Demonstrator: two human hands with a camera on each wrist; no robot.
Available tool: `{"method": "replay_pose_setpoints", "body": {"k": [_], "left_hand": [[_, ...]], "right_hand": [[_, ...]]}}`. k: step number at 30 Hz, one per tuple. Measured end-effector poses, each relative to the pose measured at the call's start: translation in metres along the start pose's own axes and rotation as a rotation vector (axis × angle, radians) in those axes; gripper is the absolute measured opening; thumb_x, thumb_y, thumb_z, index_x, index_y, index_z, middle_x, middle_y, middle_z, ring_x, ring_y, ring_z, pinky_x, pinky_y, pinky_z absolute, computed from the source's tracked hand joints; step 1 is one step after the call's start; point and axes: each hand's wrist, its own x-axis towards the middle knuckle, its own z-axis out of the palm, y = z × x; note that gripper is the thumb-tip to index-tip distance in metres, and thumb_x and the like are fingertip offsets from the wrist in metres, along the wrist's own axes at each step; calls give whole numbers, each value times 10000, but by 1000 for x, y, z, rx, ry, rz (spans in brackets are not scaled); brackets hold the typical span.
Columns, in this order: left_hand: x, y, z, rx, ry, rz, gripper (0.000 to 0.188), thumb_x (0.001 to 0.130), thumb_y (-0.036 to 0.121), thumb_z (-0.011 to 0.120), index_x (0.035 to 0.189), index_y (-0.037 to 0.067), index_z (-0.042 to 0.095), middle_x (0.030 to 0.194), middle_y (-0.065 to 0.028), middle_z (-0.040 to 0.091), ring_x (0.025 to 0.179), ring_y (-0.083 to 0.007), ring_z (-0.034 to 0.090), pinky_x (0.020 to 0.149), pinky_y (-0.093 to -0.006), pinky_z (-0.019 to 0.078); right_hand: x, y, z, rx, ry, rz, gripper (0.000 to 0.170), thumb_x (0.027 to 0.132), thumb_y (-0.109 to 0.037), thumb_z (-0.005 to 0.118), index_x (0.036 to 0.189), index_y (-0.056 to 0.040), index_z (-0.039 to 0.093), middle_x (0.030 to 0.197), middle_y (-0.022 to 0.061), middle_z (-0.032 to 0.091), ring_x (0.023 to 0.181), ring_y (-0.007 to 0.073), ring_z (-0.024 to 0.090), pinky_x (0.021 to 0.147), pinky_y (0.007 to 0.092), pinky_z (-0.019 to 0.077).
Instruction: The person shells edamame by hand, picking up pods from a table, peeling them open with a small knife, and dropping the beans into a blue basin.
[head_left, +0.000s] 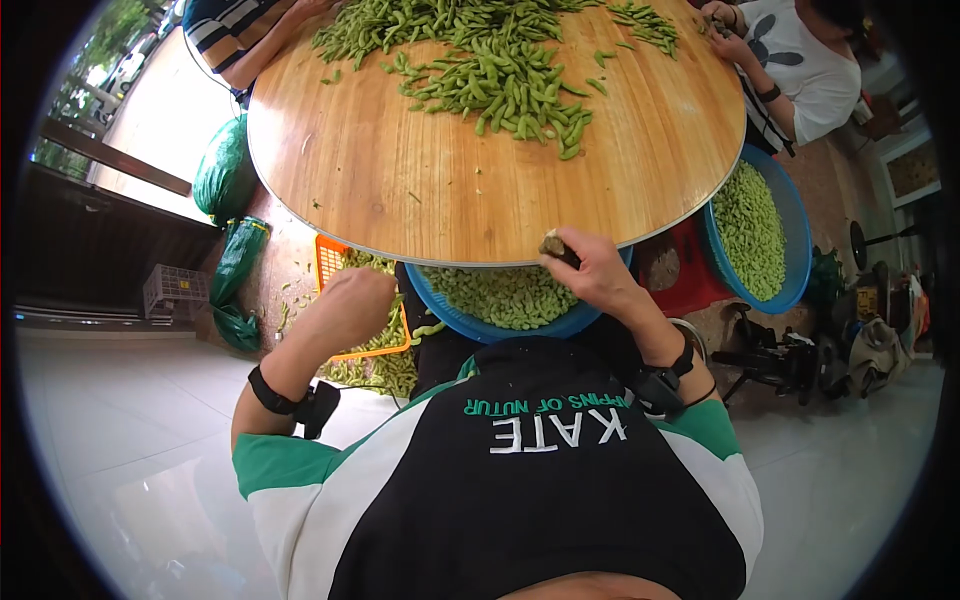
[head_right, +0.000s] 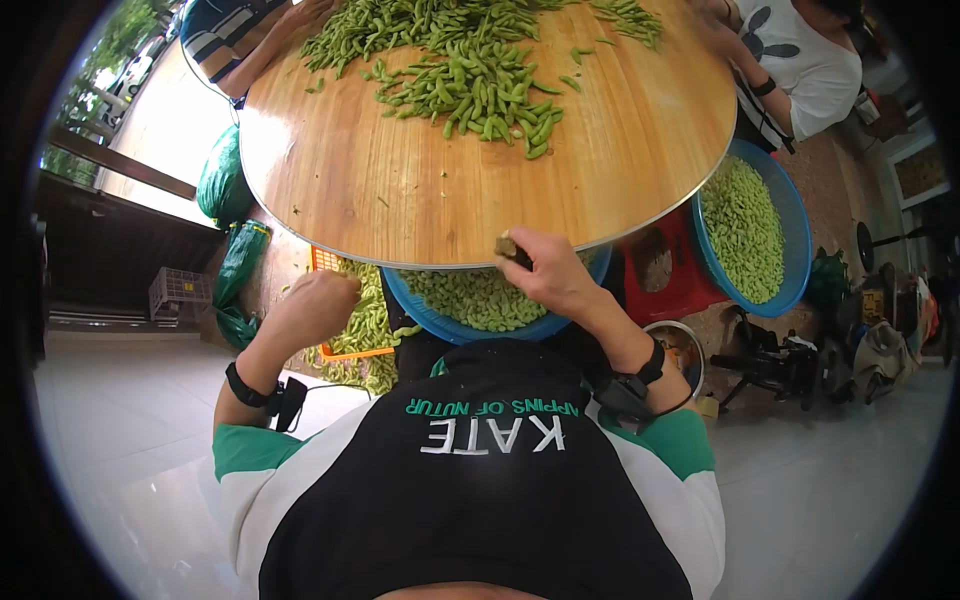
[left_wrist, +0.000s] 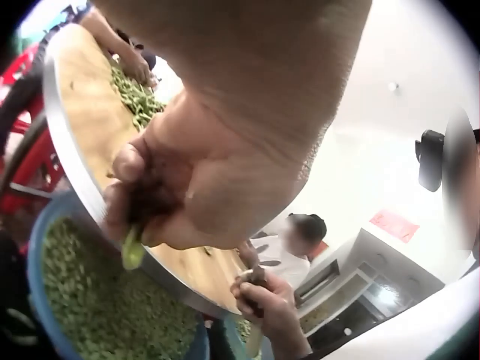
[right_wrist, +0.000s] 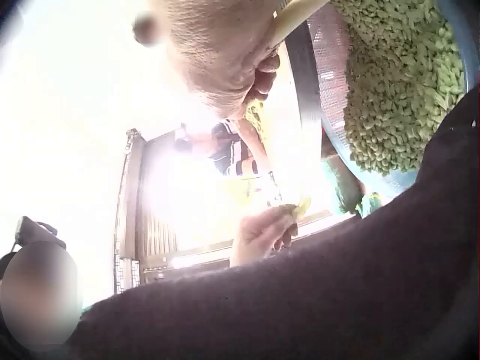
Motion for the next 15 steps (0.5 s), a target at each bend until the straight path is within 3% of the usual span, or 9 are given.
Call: {"method": "replay_pose_setpoints", "body": {"k": [2, 4, 6, 8, 12, 15], "left_hand": [[2, -8, 7, 14, 30, -18, 117, 816, 89, 535, 854, 3, 605, 785, -183, 609, 763, -367, 621, 669, -468, 489], [23, 5, -7, -160, 441, 120, 132, 837, 126, 558, 873, 11, 610, 798, -192, 598, 785, -376, 601, 683, -469, 478], [68, 20, -24, -393, 535, 270, 148, 852, 154, 572, 872, 13, 614, 816, -196, 593, 805, -396, 586, 701, -472, 466], [127, 34, -35, -492, 722, 421, 166, 868, 164, 559, 888, 9, 615, 827, -195, 587, 821, -411, 575, 706, -475, 459], [231, 60, -46, -394, 811, 374, 151, 811, 121, 566, 889, 4, 623, 848, -213, 588, 825, -411, 580, 725, -465, 470], [258, 64, -46, -262, 818, 344, 156, 769, 97, 568, 880, 5, 628, 860, -219, 588, 829, -402, 586, 737, -456, 477]], "right_hand": [[1, 4, 7, -56, 10, -106, 149, 823, -93, 640, 859, 8, 536, 689, 153, 531, 591, 279, 535, 564, 341, 430], [2, 6, 8, -121, 27, -211, 153, 827, -100, 643, 839, 11, 538, 674, 146, 522, 585, 264, 531, 560, 334, 424], [-2, 7, 8, 61, -12, 12, 143, 837, -94, 646, 858, 10, 549, 670, 112, 530, 564, 208, 542, 541, 321, 424], [-4, -1, 5, 150, -13, 82, 131, 848, -89, 641, 877, 7, 557, 667, 86, 538, 555, 168, 540, 529, 303, 427], [-13, -4, -1, 299, 93, 204, 100, 875, -76, 625, 918, 0, 576, 666, 19, 559, 545, 68, 525, 502, 245, 431], [-23, 8, -7, 366, 197, 231, 89, 872, -68, 619, 906, 2, 576, 657, 8, 559, 544, 64, 522, 503, 224, 427]]}}
